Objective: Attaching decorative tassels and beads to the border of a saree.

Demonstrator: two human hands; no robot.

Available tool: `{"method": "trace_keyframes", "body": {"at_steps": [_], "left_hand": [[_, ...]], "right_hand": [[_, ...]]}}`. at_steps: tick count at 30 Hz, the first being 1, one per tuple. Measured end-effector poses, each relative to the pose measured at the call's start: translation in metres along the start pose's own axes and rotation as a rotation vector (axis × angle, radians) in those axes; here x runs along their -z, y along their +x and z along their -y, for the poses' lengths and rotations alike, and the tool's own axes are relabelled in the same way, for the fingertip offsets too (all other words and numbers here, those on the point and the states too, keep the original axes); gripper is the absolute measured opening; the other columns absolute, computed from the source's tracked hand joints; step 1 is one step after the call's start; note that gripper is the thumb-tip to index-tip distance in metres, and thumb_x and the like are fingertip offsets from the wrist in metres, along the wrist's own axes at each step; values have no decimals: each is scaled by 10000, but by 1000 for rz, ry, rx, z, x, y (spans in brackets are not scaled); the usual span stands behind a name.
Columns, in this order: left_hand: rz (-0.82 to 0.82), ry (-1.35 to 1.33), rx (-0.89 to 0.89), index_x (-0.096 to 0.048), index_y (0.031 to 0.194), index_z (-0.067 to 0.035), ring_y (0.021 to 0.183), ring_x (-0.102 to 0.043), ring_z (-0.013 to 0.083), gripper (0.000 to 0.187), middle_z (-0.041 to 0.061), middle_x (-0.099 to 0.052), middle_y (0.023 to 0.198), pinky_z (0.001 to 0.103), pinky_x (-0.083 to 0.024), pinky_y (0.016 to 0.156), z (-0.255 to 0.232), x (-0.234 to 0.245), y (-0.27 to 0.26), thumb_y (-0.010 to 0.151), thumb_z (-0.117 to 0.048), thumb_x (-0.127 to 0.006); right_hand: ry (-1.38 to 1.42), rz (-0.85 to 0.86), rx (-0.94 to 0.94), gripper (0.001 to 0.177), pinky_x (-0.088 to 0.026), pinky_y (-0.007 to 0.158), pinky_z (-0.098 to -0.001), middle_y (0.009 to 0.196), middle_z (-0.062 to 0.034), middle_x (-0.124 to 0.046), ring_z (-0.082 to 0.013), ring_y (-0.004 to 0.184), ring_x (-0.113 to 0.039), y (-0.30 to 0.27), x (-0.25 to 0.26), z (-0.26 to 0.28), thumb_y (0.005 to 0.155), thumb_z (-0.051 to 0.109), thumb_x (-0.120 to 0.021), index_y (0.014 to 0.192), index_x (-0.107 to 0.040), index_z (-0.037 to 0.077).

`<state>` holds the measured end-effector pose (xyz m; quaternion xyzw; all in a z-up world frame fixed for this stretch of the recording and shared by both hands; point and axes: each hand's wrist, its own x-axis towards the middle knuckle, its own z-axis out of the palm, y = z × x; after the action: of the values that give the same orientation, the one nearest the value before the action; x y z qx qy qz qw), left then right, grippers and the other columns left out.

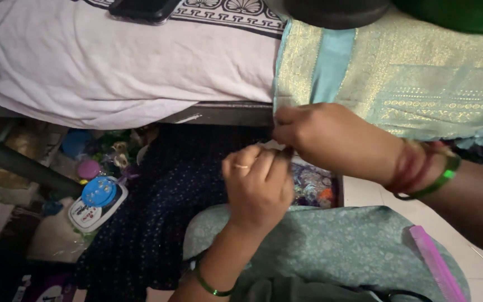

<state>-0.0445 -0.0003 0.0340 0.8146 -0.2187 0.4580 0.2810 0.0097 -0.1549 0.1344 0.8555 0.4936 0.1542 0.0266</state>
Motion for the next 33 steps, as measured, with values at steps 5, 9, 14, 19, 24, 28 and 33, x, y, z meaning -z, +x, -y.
{"method": "trace_keyframes", "body": {"at_steps": [5,9,14,19,24,28,33], "left_hand": [[222,-838,801,-707,1000,-60,844,-645,175,105,47,-724,900,314,-529,783,12,-54,-32,914,-112,-738],[155,-1594,1054,-715,1039,-20,952,-664,133,95,55,-731,982,287,-509,880,27,-83,-66,945,-30,-712],[45,-1562,1041,-748,1026,-11,929,-679,147,138,69,-741,986,297,-547,901,28,-82,-69,893,24,-760],[68,-1066,773,-768,988,-26,940,-685,158,114,58,-751,982,294,-546,871,22,-50,-40,876,-38,-788],[39,-598,439,-755,942,-39,943,-658,245,128,76,-743,942,354,-517,832,12,-30,-21,825,-32,-806],[-17,-201,167,-740,923,-77,959,-646,280,145,64,-699,932,423,-497,852,5,-13,-10,792,-38,-789],[-23,-40,49,-706,933,-68,1003,-637,345,202,97,-659,961,494,-461,879,2,-23,-10,745,-59,-780]], "right_hand": [[189,-289,-64,243,-592,663,-354,976,-100,-713,-262,783,-739,-35,2,5,830,56,-724,1072,-711,57],[364,-216,-217,255,-592,593,-325,857,-62,-741,-211,698,-750,-55,-22,10,827,84,-764,1079,-725,71],[326,-194,-165,323,-566,532,-328,824,-65,-710,-215,637,-713,-73,-24,0,772,18,-737,1092,-741,58],[201,-92,-12,395,-568,576,-357,874,-81,-687,-249,716,-704,-57,-1,8,653,28,-733,1048,-742,45],[103,-149,127,354,-563,607,-359,920,-87,-649,-261,815,-706,-15,15,6,675,62,-710,1029,-733,53],[-9,4,29,197,-567,590,-387,913,-83,-635,-256,750,-702,0,1,2,742,91,-706,937,-730,84],[68,-142,-38,221,-577,637,-376,977,-95,-679,-274,785,-716,-20,9,10,759,82,-722,980,-724,71]]}}
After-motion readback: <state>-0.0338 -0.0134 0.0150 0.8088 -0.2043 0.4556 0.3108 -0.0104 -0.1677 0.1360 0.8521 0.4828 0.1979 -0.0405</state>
